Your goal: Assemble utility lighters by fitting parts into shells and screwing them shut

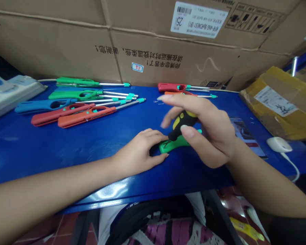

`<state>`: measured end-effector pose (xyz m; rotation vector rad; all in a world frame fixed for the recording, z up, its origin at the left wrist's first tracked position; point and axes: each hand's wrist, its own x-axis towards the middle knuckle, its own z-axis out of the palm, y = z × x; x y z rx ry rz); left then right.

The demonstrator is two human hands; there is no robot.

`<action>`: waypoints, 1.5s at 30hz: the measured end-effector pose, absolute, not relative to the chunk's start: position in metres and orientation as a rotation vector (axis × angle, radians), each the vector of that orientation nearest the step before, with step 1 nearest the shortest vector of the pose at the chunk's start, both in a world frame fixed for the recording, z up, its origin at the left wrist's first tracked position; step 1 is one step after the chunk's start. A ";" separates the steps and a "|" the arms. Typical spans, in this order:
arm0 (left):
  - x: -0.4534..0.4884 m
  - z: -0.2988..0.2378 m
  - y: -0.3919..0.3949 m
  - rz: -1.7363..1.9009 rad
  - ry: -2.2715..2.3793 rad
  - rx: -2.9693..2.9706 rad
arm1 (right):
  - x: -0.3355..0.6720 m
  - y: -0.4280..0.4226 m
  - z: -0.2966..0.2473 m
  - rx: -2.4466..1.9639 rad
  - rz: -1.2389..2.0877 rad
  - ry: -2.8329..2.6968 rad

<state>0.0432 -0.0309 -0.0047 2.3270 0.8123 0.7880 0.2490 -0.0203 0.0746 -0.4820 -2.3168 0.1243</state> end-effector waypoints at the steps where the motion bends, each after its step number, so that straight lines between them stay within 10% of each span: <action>1: 0.043 -0.005 -0.031 0.800 0.807 2.330 | 0.249 -0.020 0.074 -0.484 0.066 -2.308; 45: 0.043 -0.004 -0.032 0.780 0.855 2.337 | 0.246 -0.017 0.065 -0.406 0.038 -2.240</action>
